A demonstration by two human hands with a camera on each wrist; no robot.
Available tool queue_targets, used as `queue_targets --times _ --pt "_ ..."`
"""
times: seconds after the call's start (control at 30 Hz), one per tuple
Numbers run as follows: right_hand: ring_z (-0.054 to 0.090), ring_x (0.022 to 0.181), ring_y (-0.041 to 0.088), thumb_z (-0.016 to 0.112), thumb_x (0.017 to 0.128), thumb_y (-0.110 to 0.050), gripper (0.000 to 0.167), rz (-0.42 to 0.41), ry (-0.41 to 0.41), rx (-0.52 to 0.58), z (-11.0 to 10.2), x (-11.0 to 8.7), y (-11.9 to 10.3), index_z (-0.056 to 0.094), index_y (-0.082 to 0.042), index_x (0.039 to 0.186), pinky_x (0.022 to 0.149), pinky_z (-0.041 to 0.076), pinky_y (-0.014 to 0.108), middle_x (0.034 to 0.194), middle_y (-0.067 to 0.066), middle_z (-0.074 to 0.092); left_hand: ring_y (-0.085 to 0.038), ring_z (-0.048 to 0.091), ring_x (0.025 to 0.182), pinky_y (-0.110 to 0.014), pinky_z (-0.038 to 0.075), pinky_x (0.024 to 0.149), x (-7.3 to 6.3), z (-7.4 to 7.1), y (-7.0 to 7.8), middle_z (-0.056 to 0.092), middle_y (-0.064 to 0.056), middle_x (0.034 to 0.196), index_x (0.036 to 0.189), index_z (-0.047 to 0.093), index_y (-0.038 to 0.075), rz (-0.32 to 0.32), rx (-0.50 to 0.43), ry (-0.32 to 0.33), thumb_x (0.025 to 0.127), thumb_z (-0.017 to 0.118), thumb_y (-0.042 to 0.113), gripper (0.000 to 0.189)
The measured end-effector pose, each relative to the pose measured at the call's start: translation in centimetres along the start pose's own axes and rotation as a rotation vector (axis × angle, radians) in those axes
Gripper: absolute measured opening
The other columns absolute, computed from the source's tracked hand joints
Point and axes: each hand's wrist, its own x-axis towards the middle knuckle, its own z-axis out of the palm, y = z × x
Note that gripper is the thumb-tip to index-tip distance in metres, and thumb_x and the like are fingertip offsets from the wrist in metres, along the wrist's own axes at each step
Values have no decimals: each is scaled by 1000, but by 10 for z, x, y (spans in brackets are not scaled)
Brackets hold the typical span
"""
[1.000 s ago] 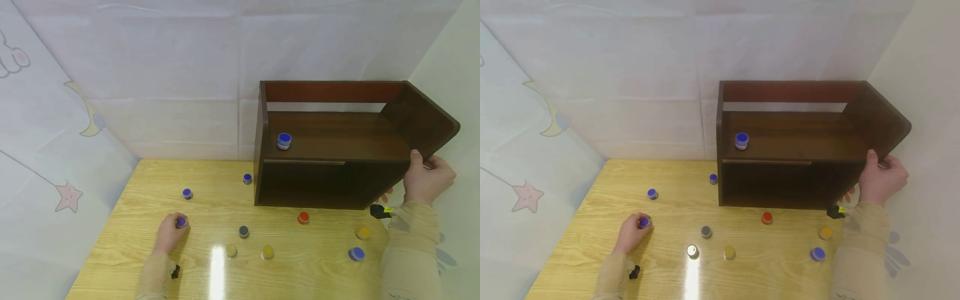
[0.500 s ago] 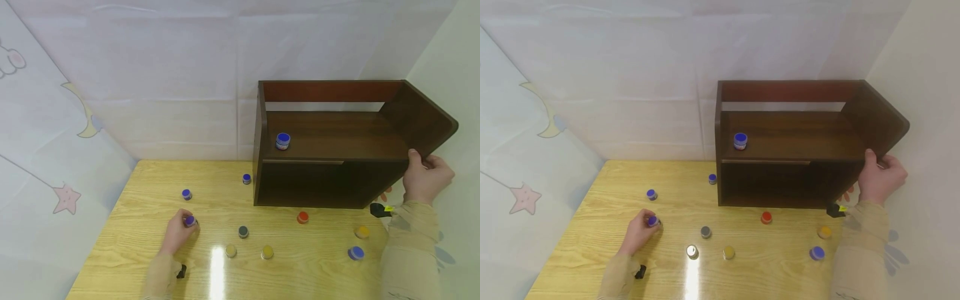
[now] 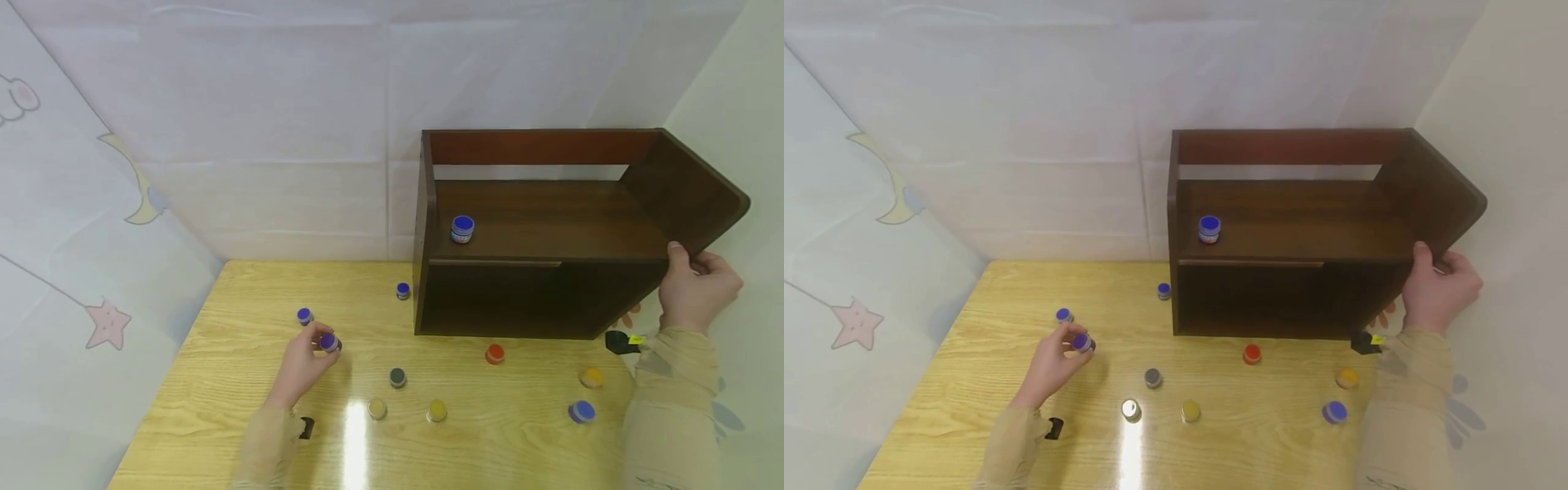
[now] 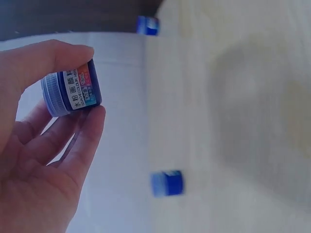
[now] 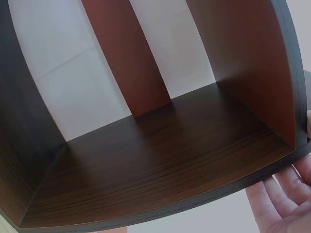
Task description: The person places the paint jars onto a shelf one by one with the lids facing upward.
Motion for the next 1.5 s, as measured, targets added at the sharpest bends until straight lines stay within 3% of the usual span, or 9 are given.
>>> queue_targets --times 0.47,0.7,1.13,1.5 --pt "50 65 2 82 85 -18 23 21 -3 45 0 -3 -4 63 -18 73 62 39 11 81 -2 53 -15 63 97 -43 53 89 10 -4 50 71 4 110 127 70 11 133 28 -29 85 84 10 44" --pt "51 69 1 80 87 -21 22 34 5 14 0 -2 -3 61 -20 76 64 39 10 88 -4 52 -11 64 98 -40 54 89 14 -4 68 70 9 108 126 70 15 200 -50 -55 86 82 7 43" --pt "51 71 1 79 89 -23 21 26 8 -18 1 -5 -1 61 -22 78 66 39 11 88 -5 53 -12 64 99 -32 54 87 24 -3 101 69 5 113 122 70 11 368 -69 -52 81 86 3 44" --pt "52 67 2 81 86 -21 20 18 -8 27 0 -4 -3 64 -20 74 67 40 13 83 -3 55 -10 64 96 -30 55 82 30 -7 143 69 8 110 115 72 15 555 -32 -48 83 87 13 36"
